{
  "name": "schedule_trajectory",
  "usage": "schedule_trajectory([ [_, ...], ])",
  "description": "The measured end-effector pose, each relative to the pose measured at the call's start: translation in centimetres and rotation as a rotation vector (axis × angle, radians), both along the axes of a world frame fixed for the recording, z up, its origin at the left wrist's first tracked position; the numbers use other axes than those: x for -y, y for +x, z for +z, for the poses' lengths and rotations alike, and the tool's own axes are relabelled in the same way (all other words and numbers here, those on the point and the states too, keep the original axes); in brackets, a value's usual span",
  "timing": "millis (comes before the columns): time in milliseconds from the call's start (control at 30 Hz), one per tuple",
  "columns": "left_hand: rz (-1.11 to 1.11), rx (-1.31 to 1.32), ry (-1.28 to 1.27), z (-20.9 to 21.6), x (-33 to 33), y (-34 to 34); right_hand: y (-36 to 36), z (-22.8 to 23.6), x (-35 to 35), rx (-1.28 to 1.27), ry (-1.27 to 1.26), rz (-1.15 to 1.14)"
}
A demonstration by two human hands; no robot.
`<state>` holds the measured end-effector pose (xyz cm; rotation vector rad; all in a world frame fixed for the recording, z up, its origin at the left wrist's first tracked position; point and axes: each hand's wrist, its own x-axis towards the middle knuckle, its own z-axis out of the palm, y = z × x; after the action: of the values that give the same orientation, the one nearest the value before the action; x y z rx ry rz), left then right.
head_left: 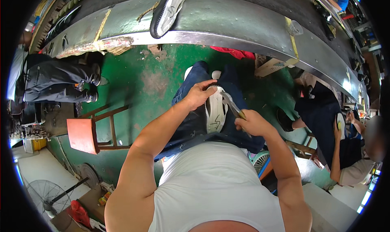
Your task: Trimming and adjusting shoe uppers and soles using pliers at a workstation in a shoe factory.
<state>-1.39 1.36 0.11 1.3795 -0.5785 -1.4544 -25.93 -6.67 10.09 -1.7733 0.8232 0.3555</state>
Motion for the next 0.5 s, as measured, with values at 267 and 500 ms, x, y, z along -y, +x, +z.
schedule_trajectory([
  [267, -0.189, -0.188, 0.023, 0.8, 0.6, 0.9, 4.0, -3.8, 0.5, 0.040, -0.465, 0.000],
  [500, -0.156, 0.107, -0.036, 0.7, -1.7, -0.3, 3.0, -4.5, -1.1, 0.300, -0.456, -0.447],
])
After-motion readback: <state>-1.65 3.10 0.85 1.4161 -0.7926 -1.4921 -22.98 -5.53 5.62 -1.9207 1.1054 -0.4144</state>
